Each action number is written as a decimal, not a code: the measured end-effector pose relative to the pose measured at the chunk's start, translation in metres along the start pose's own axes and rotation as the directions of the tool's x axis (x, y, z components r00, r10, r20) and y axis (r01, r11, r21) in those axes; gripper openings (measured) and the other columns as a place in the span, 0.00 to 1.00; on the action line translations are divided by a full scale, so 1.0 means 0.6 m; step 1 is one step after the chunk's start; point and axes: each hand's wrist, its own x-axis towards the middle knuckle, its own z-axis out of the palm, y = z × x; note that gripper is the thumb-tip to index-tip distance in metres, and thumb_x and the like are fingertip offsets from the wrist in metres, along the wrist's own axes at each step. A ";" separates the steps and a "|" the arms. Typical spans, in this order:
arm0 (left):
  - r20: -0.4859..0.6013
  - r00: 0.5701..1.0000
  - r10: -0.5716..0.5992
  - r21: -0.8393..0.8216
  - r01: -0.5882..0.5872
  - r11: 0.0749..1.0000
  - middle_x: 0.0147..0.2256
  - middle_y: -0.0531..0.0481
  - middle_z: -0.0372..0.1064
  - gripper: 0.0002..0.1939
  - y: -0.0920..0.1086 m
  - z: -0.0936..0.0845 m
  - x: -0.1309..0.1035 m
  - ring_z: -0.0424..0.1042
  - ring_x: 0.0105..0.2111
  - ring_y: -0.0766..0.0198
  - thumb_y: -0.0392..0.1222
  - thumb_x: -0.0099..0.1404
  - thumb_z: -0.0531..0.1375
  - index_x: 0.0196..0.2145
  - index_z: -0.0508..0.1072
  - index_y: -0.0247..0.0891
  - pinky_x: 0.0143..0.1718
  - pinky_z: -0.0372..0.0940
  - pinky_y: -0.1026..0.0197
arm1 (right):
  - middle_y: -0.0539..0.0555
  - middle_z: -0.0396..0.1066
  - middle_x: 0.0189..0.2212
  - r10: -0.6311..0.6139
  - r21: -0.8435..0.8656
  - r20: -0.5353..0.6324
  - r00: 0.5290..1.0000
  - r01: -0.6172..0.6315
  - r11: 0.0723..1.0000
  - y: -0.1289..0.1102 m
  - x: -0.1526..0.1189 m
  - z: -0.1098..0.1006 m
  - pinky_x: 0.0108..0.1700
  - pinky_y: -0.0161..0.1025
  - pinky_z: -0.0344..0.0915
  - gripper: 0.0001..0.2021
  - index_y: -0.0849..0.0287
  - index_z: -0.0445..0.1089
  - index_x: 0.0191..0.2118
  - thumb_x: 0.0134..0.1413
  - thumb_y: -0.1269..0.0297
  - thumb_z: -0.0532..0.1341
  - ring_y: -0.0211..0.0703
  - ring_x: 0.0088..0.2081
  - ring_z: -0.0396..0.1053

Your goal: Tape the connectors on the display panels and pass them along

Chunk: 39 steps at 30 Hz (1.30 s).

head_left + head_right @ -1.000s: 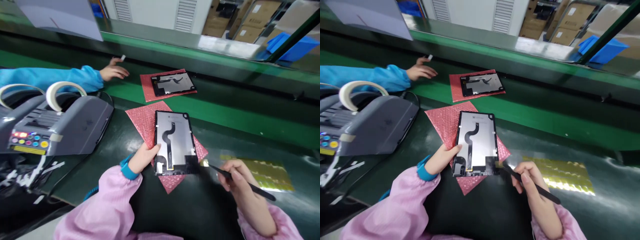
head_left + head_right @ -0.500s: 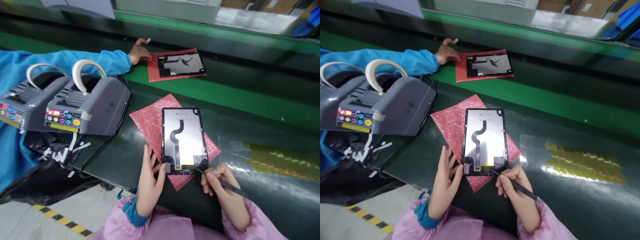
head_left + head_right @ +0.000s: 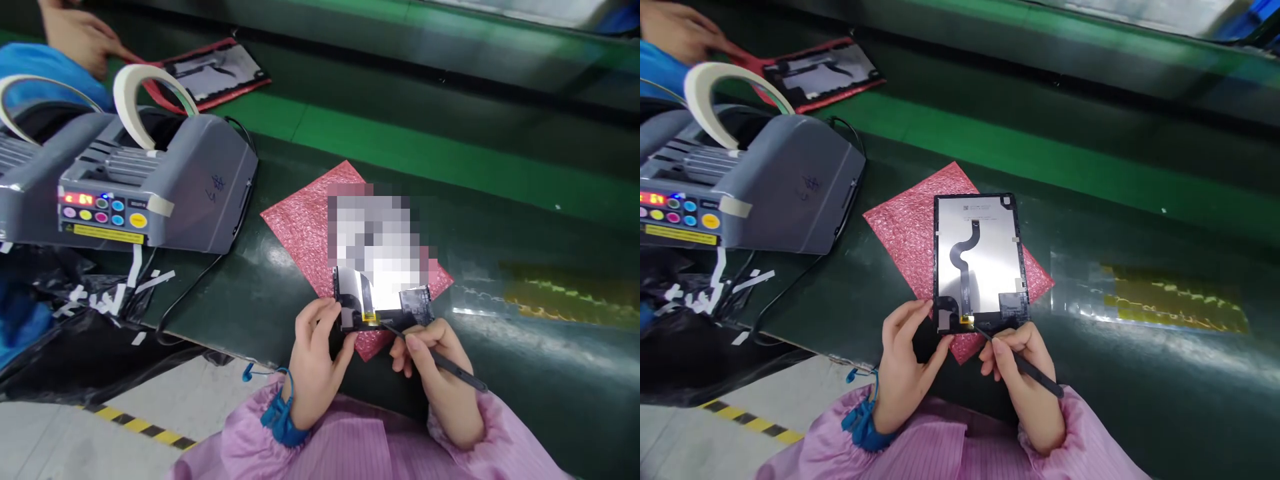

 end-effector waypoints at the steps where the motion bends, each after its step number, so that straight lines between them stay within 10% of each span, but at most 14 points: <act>1: 0.003 1.000 0.011 -0.001 -0.011 1.000 0.52 0.41 0.68 0.19 0.000 0.001 -0.001 0.77 0.51 0.55 0.37 0.74 0.61 0.60 0.66 0.40 0.52 0.78 0.53 | 0.49 0.77 0.24 -0.002 -0.008 0.003 1.000 0.002 1.000 0.001 0.000 0.000 0.20 0.29 0.67 0.12 0.55 0.65 0.32 0.68 0.62 0.65 0.35 0.20 0.72; 13: 0.124 0.977 0.175 -0.110 -0.162 0.981 0.52 0.41 0.79 0.18 -0.006 -0.004 0.005 0.78 0.55 0.56 0.32 0.73 0.59 0.59 0.68 0.38 0.62 0.72 0.48 | 0.50 0.78 0.27 0.017 -0.045 0.045 0.999 -0.015 0.999 0.012 0.003 -0.006 0.21 0.30 0.66 0.11 0.55 0.65 0.34 0.68 0.63 0.65 0.36 0.22 0.74; 39: 0.187 0.973 0.135 -0.095 -0.119 0.988 0.53 0.42 0.79 0.19 -0.008 -0.002 0.006 0.80 0.53 0.57 0.33 0.74 0.58 0.61 0.67 0.39 0.62 0.72 0.48 | 0.50 0.79 0.29 0.054 -0.149 0.060 0.997 -0.045 0.988 0.008 0.004 -0.012 0.25 0.32 0.69 0.09 0.55 0.66 0.34 0.66 0.64 0.66 0.35 0.23 0.73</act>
